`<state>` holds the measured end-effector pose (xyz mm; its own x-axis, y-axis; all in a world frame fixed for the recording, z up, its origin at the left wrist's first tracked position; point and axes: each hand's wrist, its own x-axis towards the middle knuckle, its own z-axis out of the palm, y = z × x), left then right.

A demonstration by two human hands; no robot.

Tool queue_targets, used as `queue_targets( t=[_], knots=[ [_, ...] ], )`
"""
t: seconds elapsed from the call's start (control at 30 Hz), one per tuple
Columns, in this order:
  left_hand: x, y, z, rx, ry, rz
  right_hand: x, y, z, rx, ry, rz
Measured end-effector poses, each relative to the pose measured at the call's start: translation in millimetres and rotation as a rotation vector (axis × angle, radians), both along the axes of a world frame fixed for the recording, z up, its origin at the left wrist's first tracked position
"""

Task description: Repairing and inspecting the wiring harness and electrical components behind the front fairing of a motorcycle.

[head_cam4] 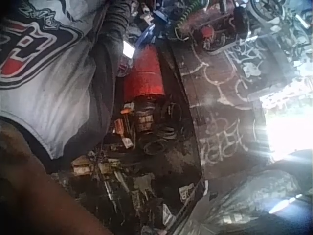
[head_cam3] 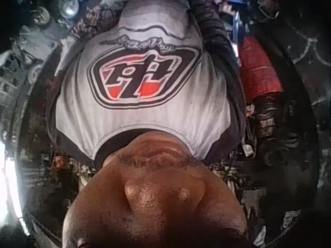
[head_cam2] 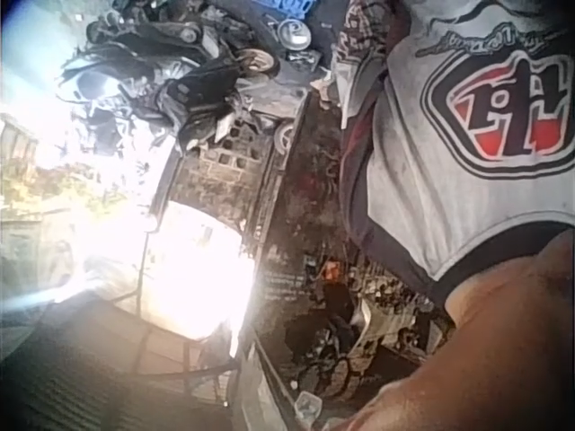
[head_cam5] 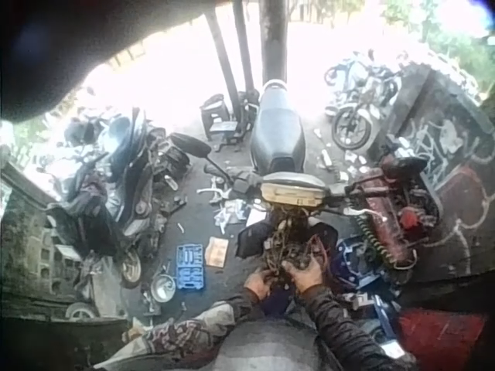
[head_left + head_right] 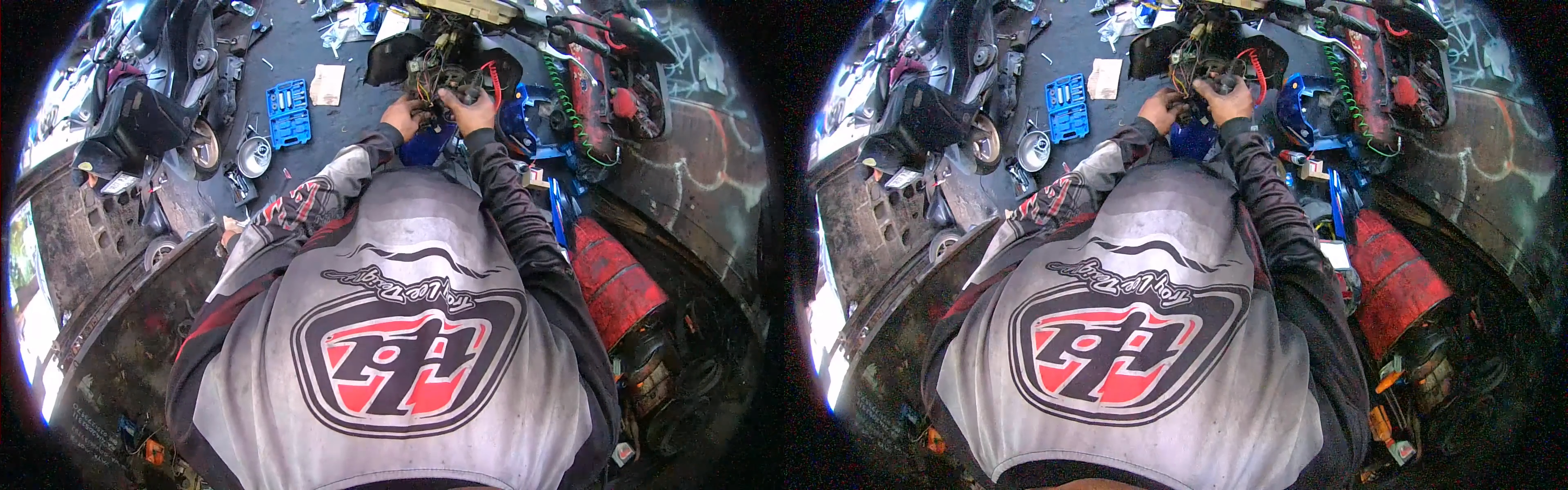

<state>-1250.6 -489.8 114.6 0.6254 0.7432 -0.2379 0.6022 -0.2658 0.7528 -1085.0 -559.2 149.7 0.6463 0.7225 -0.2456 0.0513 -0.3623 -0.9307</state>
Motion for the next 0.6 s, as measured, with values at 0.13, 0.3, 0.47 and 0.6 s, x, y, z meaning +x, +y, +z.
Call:
queue_targets(
  t=[0.13, 0.3, 0.47, 0.6],
  knots=[
    [0, 2, 11, -0.052, -0.005, -0.003, -8, 12, 6, -0.059, -0.042, -0.006],
    [-2, 4, 25, -0.131, 0.033, -0.016, -3, 14, -7, -0.079, 0.143, -0.021],
    [-4, 7, 30, -0.223, 0.042, -0.013, 1, 16, -34, -0.001, -0.011, -0.015],
    [-5, 7, 29, -0.302, 0.0, -0.021, 0, 8, -34, -0.041, 0.22, 0.007]
  ],
)
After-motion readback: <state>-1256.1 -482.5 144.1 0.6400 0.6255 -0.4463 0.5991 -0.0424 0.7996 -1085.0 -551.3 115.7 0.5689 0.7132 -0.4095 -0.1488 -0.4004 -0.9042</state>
